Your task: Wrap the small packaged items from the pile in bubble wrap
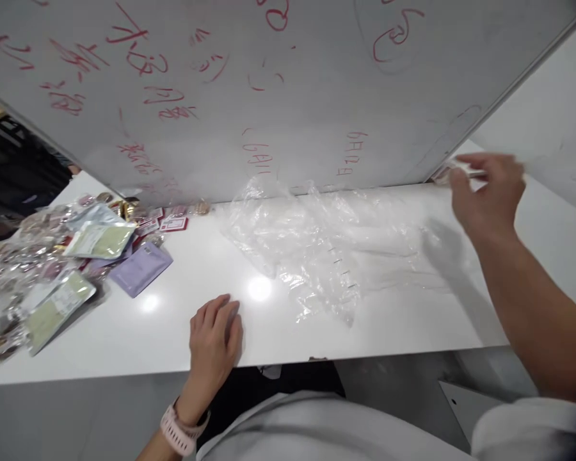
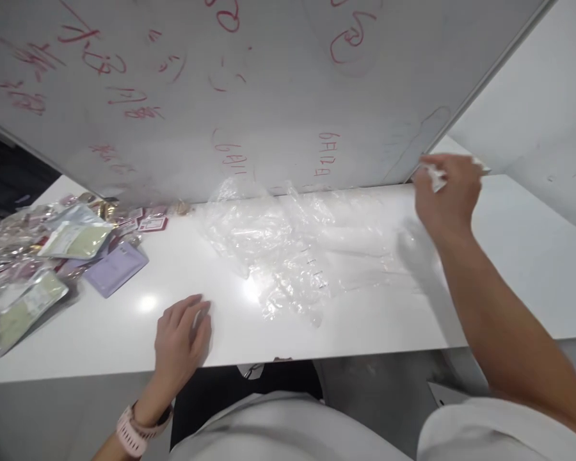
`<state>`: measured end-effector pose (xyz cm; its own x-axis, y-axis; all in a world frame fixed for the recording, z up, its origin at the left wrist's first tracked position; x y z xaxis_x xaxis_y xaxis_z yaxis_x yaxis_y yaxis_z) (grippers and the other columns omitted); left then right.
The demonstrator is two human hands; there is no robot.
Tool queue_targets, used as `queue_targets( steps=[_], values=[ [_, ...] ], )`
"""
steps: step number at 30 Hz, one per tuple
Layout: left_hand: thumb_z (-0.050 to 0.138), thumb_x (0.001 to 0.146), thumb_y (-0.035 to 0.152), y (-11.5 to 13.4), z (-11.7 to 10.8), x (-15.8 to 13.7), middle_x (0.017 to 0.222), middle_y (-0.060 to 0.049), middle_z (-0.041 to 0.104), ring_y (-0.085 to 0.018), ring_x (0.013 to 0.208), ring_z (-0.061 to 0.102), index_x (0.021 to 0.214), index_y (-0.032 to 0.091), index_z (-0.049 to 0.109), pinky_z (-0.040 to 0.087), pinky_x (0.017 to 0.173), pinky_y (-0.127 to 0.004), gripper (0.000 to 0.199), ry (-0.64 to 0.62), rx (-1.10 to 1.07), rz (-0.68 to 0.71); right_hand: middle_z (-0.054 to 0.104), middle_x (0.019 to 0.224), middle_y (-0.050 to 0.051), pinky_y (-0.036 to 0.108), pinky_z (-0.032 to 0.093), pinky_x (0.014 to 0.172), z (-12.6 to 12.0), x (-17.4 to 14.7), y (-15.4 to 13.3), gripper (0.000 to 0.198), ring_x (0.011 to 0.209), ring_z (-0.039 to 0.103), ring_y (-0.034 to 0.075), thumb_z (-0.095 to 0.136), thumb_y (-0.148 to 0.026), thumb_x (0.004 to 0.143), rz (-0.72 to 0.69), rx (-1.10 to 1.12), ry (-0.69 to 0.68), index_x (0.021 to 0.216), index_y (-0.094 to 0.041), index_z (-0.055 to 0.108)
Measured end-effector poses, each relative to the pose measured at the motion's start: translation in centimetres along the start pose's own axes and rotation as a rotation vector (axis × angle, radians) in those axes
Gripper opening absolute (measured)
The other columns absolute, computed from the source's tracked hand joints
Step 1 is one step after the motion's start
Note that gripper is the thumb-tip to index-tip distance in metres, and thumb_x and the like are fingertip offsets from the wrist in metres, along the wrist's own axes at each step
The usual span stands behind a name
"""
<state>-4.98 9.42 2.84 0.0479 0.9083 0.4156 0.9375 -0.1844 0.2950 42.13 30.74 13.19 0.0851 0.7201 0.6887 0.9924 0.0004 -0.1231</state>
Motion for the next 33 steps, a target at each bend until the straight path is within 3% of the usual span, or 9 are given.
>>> queue_targets(
  steps=[3,5,7,9,13,20,24,28,33],
  values=[
    [0.055,0.093,0.025,-0.6,0.3,0.8,0.125,-0.011,0.063,-0.030,0.118,0.054,0.114,0.023,0.063,0.043,0.099,-0.051,0.023,-0.078,-0.168,-0.069,0.070,0.107,0.010,0.034,0.048,0.076,-2.7,-7.3,-8.5,0.025,0.098,0.061,0.021,0.052,-0.038,0.095,-0.071,0.424,-0.255,0.105,-0.022,0.068],
    [0.057,0.093,0.031,-1.5,0.8,1.7,0.125,-0.010,0.063,-0.028,0.119,0.055,0.118,0.024,0.062,0.045,0.101,-0.050,0.026,-0.131,-0.384,-0.165,0.069,0.114,0.009,0.039,0.049,0.080,-2.8,-10.9,-13.0,0.039,0.103,0.060,0.026,0.056,-0.051,0.092,-0.090,0.485,-0.420,0.119,-0.024,0.065],
    [0.058,0.093,0.034,-2.4,1.7,2.7,0.124,-0.011,0.063,-0.025,0.115,0.059,0.121,0.023,0.059,0.049,0.099,-0.046,0.030,-0.190,-0.643,-0.294,0.066,0.120,0.011,0.043,0.049,0.081,-1.5,-12.6,-15.2,0.059,0.106,0.058,0.030,0.061,-0.058,0.086,-0.028,0.475,-0.513,0.134,-0.024,0.056],
    [0.059,0.092,0.035,-2.7,2.7,3.3,0.127,-0.012,0.062,-0.022,0.112,0.062,0.122,0.023,0.057,0.052,0.097,-0.044,0.032,-0.258,-0.896,-0.414,0.068,0.113,0.011,0.043,0.048,0.079,0.2,-12.6,-16.0,0.059,0.100,0.059,0.029,0.064,-0.056,0.083,0.056,0.486,-0.551,0.132,-0.022,0.058],
    [0.068,0.086,0.027,-2.0,3.3,2.6,0.129,-0.013,0.060,-0.021,0.108,0.066,0.120,0.018,0.058,0.053,0.100,-0.044,0.037,-0.364,-1.333,-0.653,0.069,0.085,0.006,0.041,0.047,0.077,0.7,-11.3,-17.7,0.020,0.081,0.059,0.022,0.057,-0.038,0.088,0.074,0.594,-0.513,0.085,-0.021,0.069],
    [0.075,0.082,0.028,0.1,3.3,-0.8,0.119,-0.017,0.066,-0.028,0.109,0.067,0.107,0.013,0.063,0.052,0.102,-0.048,0.031,-0.460,-1.889,-0.964,0.065,0.087,0.003,0.041,0.050,0.080,-11.3,-12.4,-23.3,0.010,0.087,0.060,0.021,0.057,-0.030,0.093,-0.213,0.869,-0.166,0.085,-0.026,0.061],
    [0.071,0.086,0.033,0.4,4.1,0.1,0.110,-0.015,0.067,-0.024,0.103,0.069,0.097,0.014,0.060,0.057,0.096,-0.041,0.025,-0.413,-2.016,-1.055,0.066,0.102,0.004,0.046,0.051,0.090,-15.3,-13.4,-23.8,0.005,0.101,0.062,0.023,0.057,-0.028,0.095,-0.294,1.148,-0.206,0.091,-0.028,0.061],
    [0.073,0.084,0.028,1.1,4.7,1.6,0.088,-0.009,0.066,-0.016,0.078,0.069,0.087,0.016,0.056,0.060,0.073,-0.029,0.021,-0.372,-2.048,-1.102,0.067,0.109,0.004,0.040,0.052,0.090,-16.2,-13.1,-21.3,0.007,0.107,0.063,0.021,0.056,-0.025,0.096,-0.264,1.309,-0.349,0.094,-0.028,0.062],
    [0.078,0.072,0.014,-3.4,3.0,1.6,0.066,0.005,0.055,-0.002,0.045,0.044,0.100,0.014,0.063,0.034,0.040,-0.013,0.031,-0.143,-1.610,-0.976,0.069,0.105,0.002,0.032,0.056,0.071,-12.8,-17.3,-18.8,0.015,0.089,0.067,0.019,0.058,-0.039,0.095,-0.437,0.892,-0.985,0.089,-0.028,0.066]
  ],
)
Point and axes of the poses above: each hand's wrist, its own x-axis towards the middle knuckle, its own z-axis out of the palm, y = z × x, the point moved 9 cm from there along x, towards the middle knuckle
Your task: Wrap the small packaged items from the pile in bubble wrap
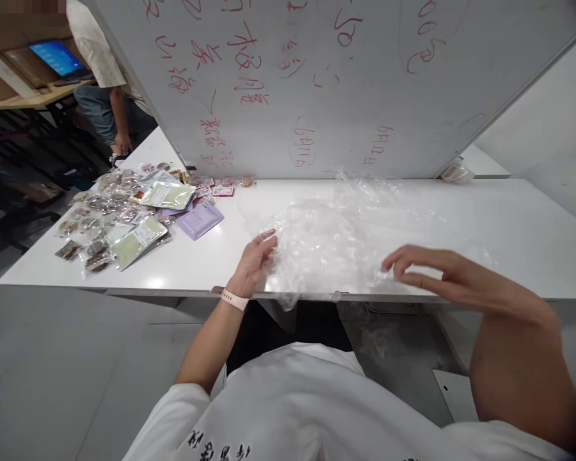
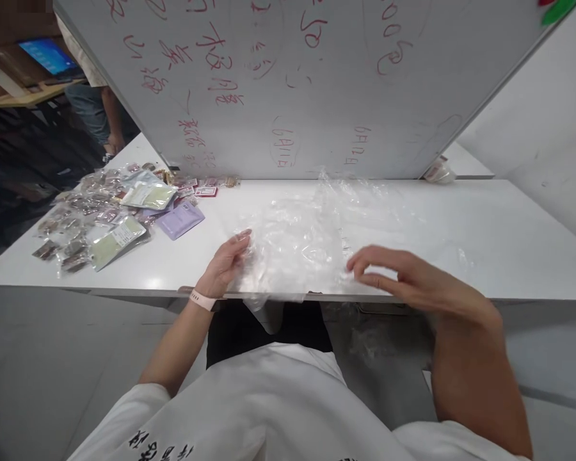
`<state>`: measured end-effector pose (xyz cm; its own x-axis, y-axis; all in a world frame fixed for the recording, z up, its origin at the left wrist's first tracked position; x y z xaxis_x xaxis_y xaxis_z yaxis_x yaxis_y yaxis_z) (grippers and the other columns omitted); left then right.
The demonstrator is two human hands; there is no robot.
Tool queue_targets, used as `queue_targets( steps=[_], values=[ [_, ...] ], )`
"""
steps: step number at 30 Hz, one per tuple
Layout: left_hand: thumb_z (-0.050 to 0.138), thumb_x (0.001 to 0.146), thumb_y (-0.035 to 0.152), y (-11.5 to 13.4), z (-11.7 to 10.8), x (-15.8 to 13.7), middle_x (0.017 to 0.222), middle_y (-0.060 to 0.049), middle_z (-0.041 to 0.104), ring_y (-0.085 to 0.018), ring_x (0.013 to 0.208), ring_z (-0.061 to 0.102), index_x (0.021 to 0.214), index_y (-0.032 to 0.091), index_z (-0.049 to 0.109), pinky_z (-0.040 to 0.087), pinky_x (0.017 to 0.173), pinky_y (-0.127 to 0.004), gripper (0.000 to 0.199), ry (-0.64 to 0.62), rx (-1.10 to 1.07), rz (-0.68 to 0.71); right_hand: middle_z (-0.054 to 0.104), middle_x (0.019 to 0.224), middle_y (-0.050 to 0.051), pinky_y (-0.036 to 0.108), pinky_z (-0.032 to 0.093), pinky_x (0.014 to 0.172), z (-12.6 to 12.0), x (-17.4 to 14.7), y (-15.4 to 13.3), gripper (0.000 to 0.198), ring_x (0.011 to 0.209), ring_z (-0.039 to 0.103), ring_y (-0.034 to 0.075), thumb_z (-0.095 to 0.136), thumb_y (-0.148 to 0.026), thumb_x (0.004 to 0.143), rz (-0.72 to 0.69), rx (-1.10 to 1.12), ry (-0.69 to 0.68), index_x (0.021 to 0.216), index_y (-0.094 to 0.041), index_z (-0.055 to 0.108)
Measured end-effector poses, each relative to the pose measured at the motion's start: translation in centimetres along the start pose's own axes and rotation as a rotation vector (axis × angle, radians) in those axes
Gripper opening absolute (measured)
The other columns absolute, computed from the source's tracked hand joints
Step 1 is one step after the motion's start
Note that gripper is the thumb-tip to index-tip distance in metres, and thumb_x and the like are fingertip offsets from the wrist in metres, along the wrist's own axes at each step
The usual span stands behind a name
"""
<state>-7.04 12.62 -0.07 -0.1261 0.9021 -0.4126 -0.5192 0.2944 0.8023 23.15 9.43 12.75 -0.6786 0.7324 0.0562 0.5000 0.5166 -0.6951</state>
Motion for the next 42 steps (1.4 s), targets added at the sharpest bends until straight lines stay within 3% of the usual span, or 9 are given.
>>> queue_targets(
  steps=[3,7,10,12,17,25,30,35,42],
  values=[
    [0.077,0.071,0.022,3.0,-4.1,0.0,0.062,0.006,0.051,-0.003,0.042,0.037,0.111,0.013,0.063,0.027,0.039,-0.016,0.043,0.088,0.373,0.204,0.072,0.094,0.000,0.032,0.057,0.066,2.5,-2.1,2.8,0.020,0.077,0.068,0.019,0.056,-0.046,0.095,0.139,-0.103,-0.250,0.093,-0.031,0.069],
    [0.071,0.077,0.033,7.3,-8.0,-1.2,0.107,-0.011,0.064,-0.016,0.072,0.062,0.132,0.019,0.051,0.050,0.059,-0.029,0.060,0.341,0.811,0.437,0.073,0.109,0.002,0.036,0.059,0.075,2.1,-0.9,2.3,0.029,0.093,0.071,0.024,0.054,-0.051,0.094,0.128,-0.231,-0.075,0.112,-0.034,0.069],
    [0.065,0.085,0.037,9.5,-6.1,-3.5,0.144,-0.018,0.048,-0.030,0.124,0.054,0.146,0.021,0.037,0.050,0.097,-0.047,0.069,0.457,1.081,0.766,0.070,0.119,0.004,0.043,0.057,0.088,2.3,3.0,-0.5,0.036,0.107,0.067,0.026,0.046,-0.050,0.098,0.009,-0.291,0.147,0.123,-0.032,0.065],
    [0.055,0.092,0.040,8.3,-3.3,-3.7,0.150,-0.017,0.044,-0.031,0.140,0.040,0.147,0.020,0.037,0.037,0.113,-0.052,0.061,0.321,1.257,0.849,0.063,0.134,0.006,0.048,0.050,0.103,4.7,6.4,-1.8,0.042,0.126,0.057,0.027,0.040,-0.049,0.101,-0.105,-0.270,0.147,0.132,-0.030,0.061],
    [0.048,0.096,0.050,3.7,-0.6,0.0,0.158,-0.015,0.036,-0.034,0.149,0.027,0.143,0.020,0.044,0.029,0.118,-0.054,0.057,-0.069,1.569,0.620,0.025,0.163,0.006,0.056,0.025,0.119,11.0,14.3,4.6,0.061,0.151,0.022,0.032,0.028,-0.059,0.100,0.065,-0.416,-0.072,0.151,-0.029,0.041],
    [0.062,0.082,0.031,14.6,-9.8,4.5,0.139,-0.023,0.051,-0.041,0.132,0.042,0.133,0.009,0.051,0.034,0.110,-0.055,0.056,0.548,1.697,0.664,0.037,0.158,0.011,0.050,0.023,0.119,7.3,16.6,12.8,0.055,0.147,0.032,0.028,0.024,-0.048,0.102,0.227,-0.583,0.226,0.144,-0.022,0.050],
    [0.064,0.079,0.030,13.5,-12.1,5.1,0.123,-0.023,0.062,-0.042,0.118,0.053,0.130,0.013,0.052,0.042,0.096,-0.050,0.055,0.423,1.783,0.530,0.043,0.154,0.013,0.053,0.027,0.116,7.5,16.4,12.5,0.053,0.143,0.037,0.030,0.027,-0.047,0.101,0.180,-0.566,0.279,0.139,-0.022,0.054],
    [0.060,0.085,0.022,17.0,-12.0,4.5,0.071,-0.006,0.060,-0.028,0.086,0.062,0.085,0.018,0.061,0.044,0.076,-0.035,0.004,0.448,1.528,0.610,0.045,0.152,0.010,0.055,0.029,0.114,7.2,16.3,12.6,0.051,0.141,0.039,0.031,0.029,-0.048,0.100,0.164,-0.518,0.310,0.137,-0.026,0.056],
    [0.043,0.104,0.023,25.8,-19.7,5.3,0.072,0.006,0.052,-0.007,0.070,0.048,0.093,0.017,0.044,0.042,0.067,-0.020,0.013,0.658,0.502,0.488,0.043,0.154,0.010,0.054,0.029,0.114,7.1,16.2,12.7,0.053,0.142,0.037,0.031,0.028,-0.050,0.100,0.172,-0.490,0.285,0.137,-0.025,0.056]
  ],
)
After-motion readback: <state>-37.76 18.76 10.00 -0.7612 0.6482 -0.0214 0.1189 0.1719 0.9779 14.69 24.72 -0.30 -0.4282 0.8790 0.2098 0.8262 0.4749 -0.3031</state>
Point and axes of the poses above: each hand's wrist, its own x-axis towards the middle knuckle, its own z-axis out of the palm, y = z × x, the point moved 9 cm from there along x, towards the middle knuckle
